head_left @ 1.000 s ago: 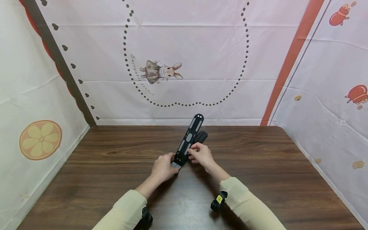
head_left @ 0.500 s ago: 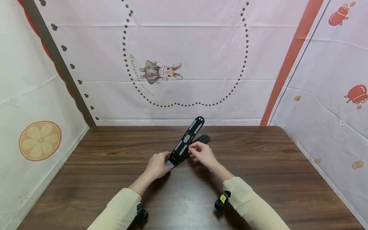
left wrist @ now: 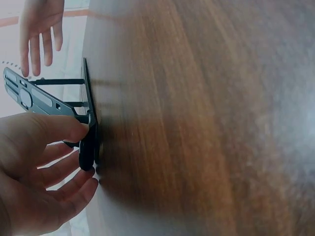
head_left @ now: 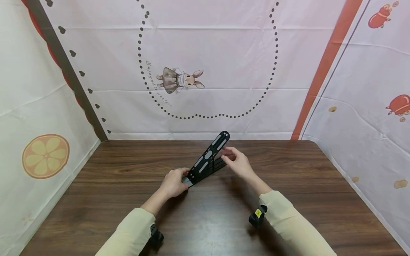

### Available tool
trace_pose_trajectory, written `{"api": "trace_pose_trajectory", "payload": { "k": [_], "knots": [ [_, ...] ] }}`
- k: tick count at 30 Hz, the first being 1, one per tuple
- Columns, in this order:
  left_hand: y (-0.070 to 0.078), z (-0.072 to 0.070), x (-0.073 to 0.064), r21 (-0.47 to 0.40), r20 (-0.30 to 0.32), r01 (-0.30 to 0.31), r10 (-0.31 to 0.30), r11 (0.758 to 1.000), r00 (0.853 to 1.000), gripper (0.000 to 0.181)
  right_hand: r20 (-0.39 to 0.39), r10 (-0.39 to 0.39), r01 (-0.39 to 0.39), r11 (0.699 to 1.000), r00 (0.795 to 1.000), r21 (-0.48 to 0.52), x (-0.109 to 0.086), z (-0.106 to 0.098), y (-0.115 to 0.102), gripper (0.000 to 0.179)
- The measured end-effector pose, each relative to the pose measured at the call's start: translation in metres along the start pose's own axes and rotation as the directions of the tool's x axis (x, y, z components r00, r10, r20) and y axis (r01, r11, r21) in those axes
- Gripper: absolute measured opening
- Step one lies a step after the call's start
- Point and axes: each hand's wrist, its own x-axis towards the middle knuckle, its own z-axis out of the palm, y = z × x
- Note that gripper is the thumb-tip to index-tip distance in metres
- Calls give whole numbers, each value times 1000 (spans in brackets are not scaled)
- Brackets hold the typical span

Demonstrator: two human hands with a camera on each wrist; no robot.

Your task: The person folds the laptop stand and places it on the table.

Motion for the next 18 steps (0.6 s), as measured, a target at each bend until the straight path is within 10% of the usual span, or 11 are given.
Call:
{"api": "trace_pose_trajectory", "payload": {
  "k": [18],
  "knots": [
    [-6,-1,3,-26,18,-74,75,997,997,57,121,-82,102,981,989,-165,15,-44,-6,64]
  ]
}}
